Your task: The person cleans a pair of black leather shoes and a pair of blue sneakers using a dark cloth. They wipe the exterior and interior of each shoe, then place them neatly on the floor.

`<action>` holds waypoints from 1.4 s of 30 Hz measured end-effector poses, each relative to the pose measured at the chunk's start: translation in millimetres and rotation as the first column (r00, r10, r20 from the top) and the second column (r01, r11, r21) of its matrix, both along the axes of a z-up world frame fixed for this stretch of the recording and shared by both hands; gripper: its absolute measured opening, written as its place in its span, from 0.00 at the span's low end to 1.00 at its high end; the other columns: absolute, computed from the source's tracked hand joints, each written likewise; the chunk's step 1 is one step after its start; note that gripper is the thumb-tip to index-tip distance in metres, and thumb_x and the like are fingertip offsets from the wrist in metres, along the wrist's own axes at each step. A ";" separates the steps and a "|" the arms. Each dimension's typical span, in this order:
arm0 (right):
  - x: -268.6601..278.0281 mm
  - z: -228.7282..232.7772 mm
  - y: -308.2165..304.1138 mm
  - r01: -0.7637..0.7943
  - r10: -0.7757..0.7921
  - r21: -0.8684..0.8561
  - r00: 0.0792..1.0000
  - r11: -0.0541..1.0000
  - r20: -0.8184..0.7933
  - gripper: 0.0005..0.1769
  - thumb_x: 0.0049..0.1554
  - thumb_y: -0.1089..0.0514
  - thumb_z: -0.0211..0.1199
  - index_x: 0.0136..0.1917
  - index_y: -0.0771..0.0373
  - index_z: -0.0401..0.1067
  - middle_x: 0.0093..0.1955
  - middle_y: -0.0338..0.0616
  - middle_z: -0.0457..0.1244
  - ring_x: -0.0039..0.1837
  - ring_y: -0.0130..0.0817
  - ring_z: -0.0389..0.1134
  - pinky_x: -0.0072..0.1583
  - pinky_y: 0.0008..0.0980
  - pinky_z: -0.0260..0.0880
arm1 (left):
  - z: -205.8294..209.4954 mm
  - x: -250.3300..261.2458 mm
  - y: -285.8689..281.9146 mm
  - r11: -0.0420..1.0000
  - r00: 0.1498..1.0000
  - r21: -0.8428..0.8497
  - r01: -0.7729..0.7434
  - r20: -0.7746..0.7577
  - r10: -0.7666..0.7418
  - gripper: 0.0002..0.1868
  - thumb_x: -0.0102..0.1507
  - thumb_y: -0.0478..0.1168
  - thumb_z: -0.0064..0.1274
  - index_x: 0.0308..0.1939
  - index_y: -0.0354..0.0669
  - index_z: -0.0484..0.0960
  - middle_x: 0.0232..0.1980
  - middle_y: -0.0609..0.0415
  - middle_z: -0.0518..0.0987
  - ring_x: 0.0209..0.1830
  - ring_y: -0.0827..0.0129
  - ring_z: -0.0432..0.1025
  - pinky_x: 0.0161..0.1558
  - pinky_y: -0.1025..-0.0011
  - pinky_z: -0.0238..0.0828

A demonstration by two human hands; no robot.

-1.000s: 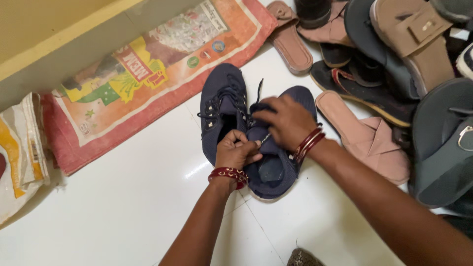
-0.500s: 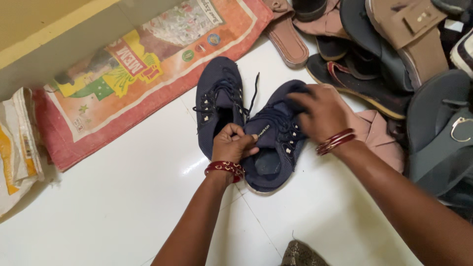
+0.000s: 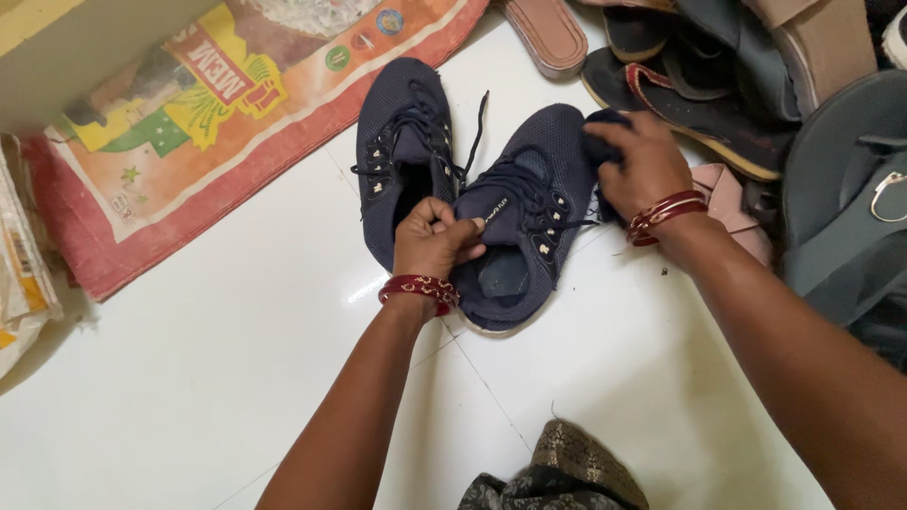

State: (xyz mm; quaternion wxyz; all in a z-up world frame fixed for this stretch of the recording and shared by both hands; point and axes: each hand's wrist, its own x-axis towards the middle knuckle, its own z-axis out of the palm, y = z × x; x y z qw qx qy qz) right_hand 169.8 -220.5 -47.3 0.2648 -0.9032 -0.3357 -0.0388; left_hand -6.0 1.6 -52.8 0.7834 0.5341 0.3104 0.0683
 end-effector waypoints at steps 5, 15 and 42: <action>10.9 14.6 6.5 0.532 -0.096 0.385 0.669 0.754 -0.737 0.21 0.57 0.51 0.66 0.63 0.55 0.76 0.58 0.46 0.69 0.56 0.34 0.69 0.61 0.37 0.71 | 17.5 1.5 -27.2 0.914 0.949 0.317 0.252 -0.264 -0.170 0.20 0.63 0.49 0.61 0.26 0.39 0.72 0.26 0.54 0.83 0.27 0.73 0.81 0.35 0.74 0.78; -35.3 16.0 61.5 -0.212 0.207 0.146 0.977 0.966 0.050 0.23 0.59 0.49 0.68 0.65 0.58 0.75 0.61 0.49 0.67 0.61 0.48 0.68 0.59 0.43 0.69 | 2.9 22.9 -61.1 0.993 0.946 -0.001 -0.121 -0.303 0.115 0.21 0.56 0.38 0.64 0.45 0.39 0.69 0.35 0.49 0.79 0.27 0.67 0.76 0.32 0.73 0.74; -67.6 27.1 71.1 -0.329 0.303 0.063 0.917 0.942 0.259 0.20 0.53 0.58 0.68 0.59 0.54 0.78 0.59 0.39 0.67 0.56 0.41 0.68 0.52 0.38 0.73 | -12.3 11.2 12.3 0.977 0.987 0.173 0.127 -0.120 -0.107 0.19 0.57 0.31 0.65 0.30 0.45 0.65 0.30 0.57 0.74 0.26 0.75 0.73 0.28 0.77 0.77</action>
